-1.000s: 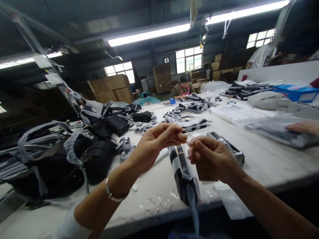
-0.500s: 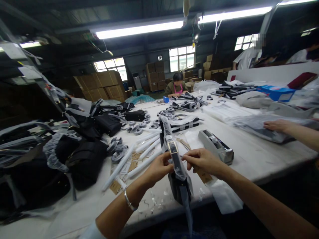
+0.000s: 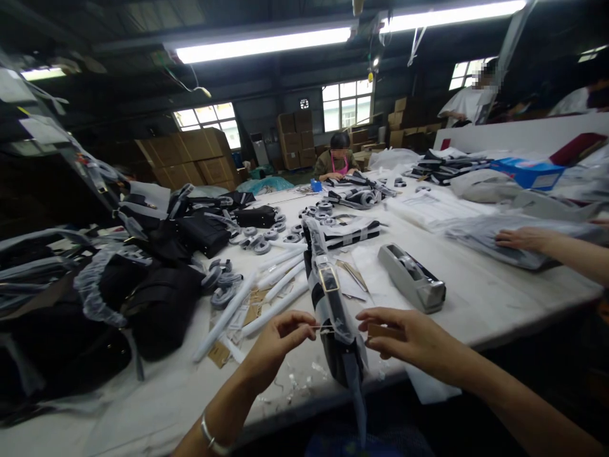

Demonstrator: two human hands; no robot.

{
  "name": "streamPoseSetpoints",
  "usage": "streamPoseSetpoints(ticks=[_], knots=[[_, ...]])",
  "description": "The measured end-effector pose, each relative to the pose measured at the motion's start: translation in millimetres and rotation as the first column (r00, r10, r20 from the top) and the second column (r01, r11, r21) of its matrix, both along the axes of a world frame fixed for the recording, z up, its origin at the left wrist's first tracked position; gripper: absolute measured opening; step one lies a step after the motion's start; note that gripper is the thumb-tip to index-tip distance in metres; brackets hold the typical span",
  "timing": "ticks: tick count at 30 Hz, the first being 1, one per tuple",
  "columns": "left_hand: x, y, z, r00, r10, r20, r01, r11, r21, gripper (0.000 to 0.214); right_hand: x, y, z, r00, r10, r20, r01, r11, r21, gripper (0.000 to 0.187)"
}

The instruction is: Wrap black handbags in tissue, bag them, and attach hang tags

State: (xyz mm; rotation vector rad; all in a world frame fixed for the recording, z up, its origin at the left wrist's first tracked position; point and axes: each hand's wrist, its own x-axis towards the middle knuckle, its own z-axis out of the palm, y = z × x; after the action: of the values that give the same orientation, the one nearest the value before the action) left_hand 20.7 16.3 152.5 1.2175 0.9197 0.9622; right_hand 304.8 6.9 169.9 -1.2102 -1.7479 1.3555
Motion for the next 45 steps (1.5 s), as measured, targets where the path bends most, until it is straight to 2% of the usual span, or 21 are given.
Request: streamPoseSetpoints(ticks=[3, 6, 8, 10, 13, 15, 17, 20, 22, 26, 29, 33, 36, 38, 40, 41, 43, 45], knots=[[8, -15, -3.5, 0.974, 0.085, 0.211, -0.070, 0.994, -0.078, 0.023, 1, -13, -1.6, 0.981, -0.144, 0.132, 0.121, 0.978, 0.172, 0.027], [22, -23, -5.0, 0.921, 0.135, 0.365, -0.118, 0.991, -0.069, 0.026, 0, -25, -0.6, 0.937, -0.317, 0.144, 0.255, 0.907, 0.336, 0.020], [30, -23, -5.8, 0.906, 0.143, 0.398, -0.138, 0.990, -0.040, 0.033, -4, -31, -1.6, 0.925, -0.380, 0.027, 0.349, 0.875, 0.336, 0.021], [37, -21, -5.4, 0.920, 0.131, 0.370, -0.137, 0.990, -0.010, 0.040, -11, -34, -4.9, 0.922, -0.362, -0.136, 0.386, 0.880, 0.277, 0.020], [46, -17, 0.2, 0.958, 0.144, 0.249, -0.151, 0.988, 0.011, 0.044, -24, -29, -11.4, 0.905, -0.261, -0.335, 0.339, 0.919, 0.199, 0.020], [50, -15, 6.8, 0.969, 0.167, 0.180, -0.170, 0.985, 0.005, 0.043, -32, -22, -12.6, 0.899, -0.235, -0.369, 0.318, 0.930, 0.185, 0.020], [51, -13, 13.4, 0.972, 0.170, 0.162, -0.173, 0.985, 0.003, 0.046, -37, -16, -9.0, 0.916, -0.238, -0.323, 0.303, 0.938, 0.167, 0.026], [50, -11, 19.9, 0.974, 0.138, 0.179, -0.147, 0.988, 0.038, 0.052, -42, -11, 3.4, 0.962, -0.222, -0.161, 0.250, 0.951, 0.183, 0.063], [49, -12, 22.3, 0.981, 0.125, 0.152, -0.139, 0.987, 0.086, 0.053, -44, -8, 11.8, 0.979, -0.200, -0.026, 0.200, 0.946, 0.255, 0.079], [51, -17, 26.9, 0.994, 0.112, 0.002, -0.109, 0.963, 0.245, 0.053, -51, -3, 19.4, 0.968, -0.166, 0.188, 0.077, 0.910, 0.407, 0.078], [52, -20, 31.0, 0.975, 0.176, -0.135, -0.104, 0.899, 0.425, 0.048, -55, -1, 20.5, 0.963, -0.142, 0.231, 0.024, 0.894, 0.447, 0.073], [48, -24, 32.7, 0.917, 0.277, -0.286, -0.065, 0.812, 0.581, 0.044, -53, -6, 24.8, 0.992, -0.042, 0.123, -0.002, 0.940, 0.340, 0.080], [46, -31, 26.2, 0.905, 0.303, -0.299, -0.012, 0.721, 0.693, 0.043, -49, -12, 27.4, 0.987, 0.098, -0.125, -0.076, 0.983, 0.166, 0.089], [45, -36, 18.1, 0.907, 0.299, -0.295, 0.029, 0.657, 0.754, 0.049, -48, -15, 26.8, 0.942, 0.041, -0.334, -0.037, 0.999, 0.018, 0.086], [44, -40, 9.6, 0.906, 0.314, -0.285, 0.030, 0.624, 0.781, 0.052, -49, -16, 24.0, 0.860, -0.135, -0.491, 0.091, 0.989, -0.114, 0.076], [44, -41, 6.0, 0.901, 0.337, -0.273, 0.001, 0.628, 0.778, 0.050, -49, -17, 21.6, 0.817, -0.221, -0.533, 0.162, 0.974, -0.156, 0.072], [42, -40, 1.3, 0.892, 0.393, -0.224, -0.115, 0.676, 0.728, 0.044, -47, -17, 14.8, 0.769, -0.320, -0.554, 0.275, 0.947, -0.164, 0.065], [40, -37, 0.5, 0.888, 0.428, -0.170, -0.243, 0.749, 0.617, 0.041, -45, -18, 5.5, 0.801, -0.338, -0.494, 0.347, 0.935, -0.076, 0.059]])
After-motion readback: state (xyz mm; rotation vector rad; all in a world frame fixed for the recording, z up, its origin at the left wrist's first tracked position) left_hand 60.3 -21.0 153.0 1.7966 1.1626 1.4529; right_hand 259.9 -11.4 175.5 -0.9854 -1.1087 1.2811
